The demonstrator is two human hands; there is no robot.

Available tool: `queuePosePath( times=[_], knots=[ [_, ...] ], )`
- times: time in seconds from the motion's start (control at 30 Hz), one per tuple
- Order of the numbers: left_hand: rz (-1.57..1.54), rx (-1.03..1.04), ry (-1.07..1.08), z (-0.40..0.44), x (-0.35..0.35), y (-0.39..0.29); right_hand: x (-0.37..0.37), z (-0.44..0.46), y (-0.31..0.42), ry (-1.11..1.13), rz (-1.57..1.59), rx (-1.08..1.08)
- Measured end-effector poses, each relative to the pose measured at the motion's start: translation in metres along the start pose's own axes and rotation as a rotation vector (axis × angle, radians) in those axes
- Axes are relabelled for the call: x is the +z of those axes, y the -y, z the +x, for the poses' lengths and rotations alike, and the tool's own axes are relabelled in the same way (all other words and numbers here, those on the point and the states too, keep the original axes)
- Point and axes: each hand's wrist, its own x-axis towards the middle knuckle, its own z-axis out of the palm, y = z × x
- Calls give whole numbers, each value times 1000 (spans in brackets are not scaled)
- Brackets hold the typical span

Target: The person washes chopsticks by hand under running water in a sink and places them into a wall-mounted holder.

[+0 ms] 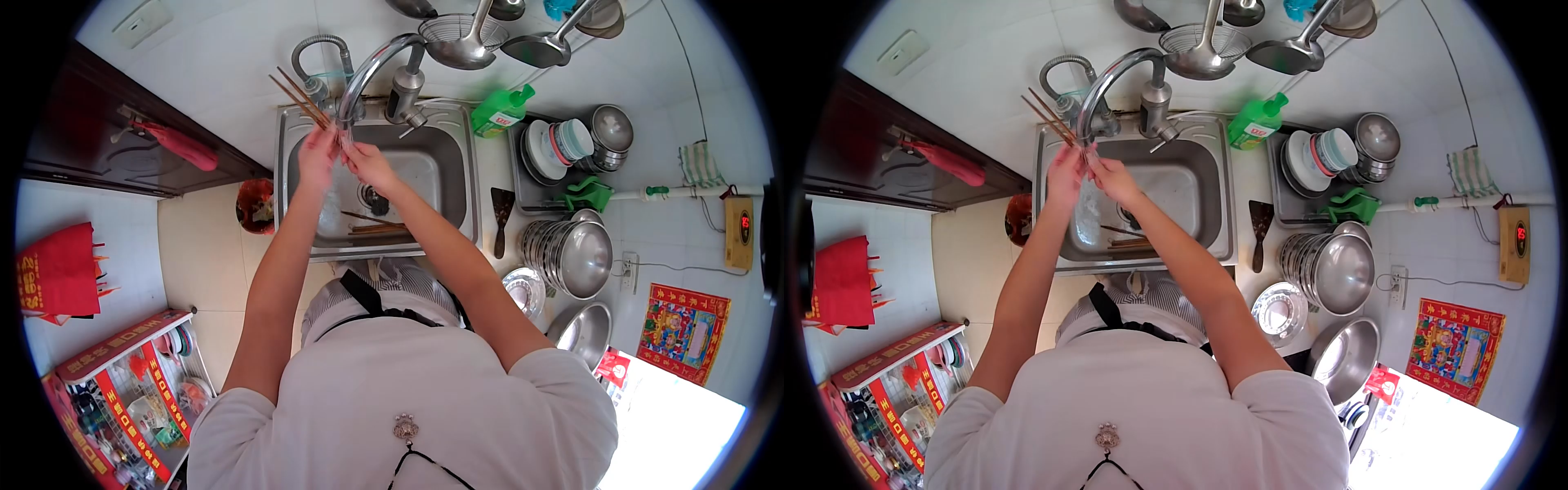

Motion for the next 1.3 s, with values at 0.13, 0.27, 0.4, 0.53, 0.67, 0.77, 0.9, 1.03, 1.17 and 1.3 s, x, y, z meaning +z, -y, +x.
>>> queuePosePath(
  times=[0.13, 0.27, 0.4, 0.53, 0.67, 0.77, 0.9, 1.03, 1.17, 1.3],
  knots=[
    [178, -56, -19, -18, 15, 17, 0, 7, -20, -99, -59, -145],
    [22, 8, -190, -6, 8, 23, -7, -17, -22, -177, -396, -181],
    [-44, 53, -175, -4, 21, 45, -4, -12, -45, -315, -353, -148],
    [116, 24, -236, -16, 37, 56, -11, -23, -50, -333, -386, -148],
    [11, -14, -400, 4, 23, 50, -24, -58, -73, -233, -325, -58],
    [72, -24, -352, -11, 37, 65, -21, -65, -61, -274, -304, 20],
    [53, 2, -341, -12, 41, 77, -26, -66, -62, -271, -182, 25],
    [-88, 71, -525, 16, 27, 60, -39, -96, -52, -222, -259, 56],
    [31, 87, -429, -9, 54, 77, -36, -92, -44, -246, -130, 117],
    [-95, 64, -480, 11, 36, 84, -48, -104, -49, -202, -63, 96]
  ],
)
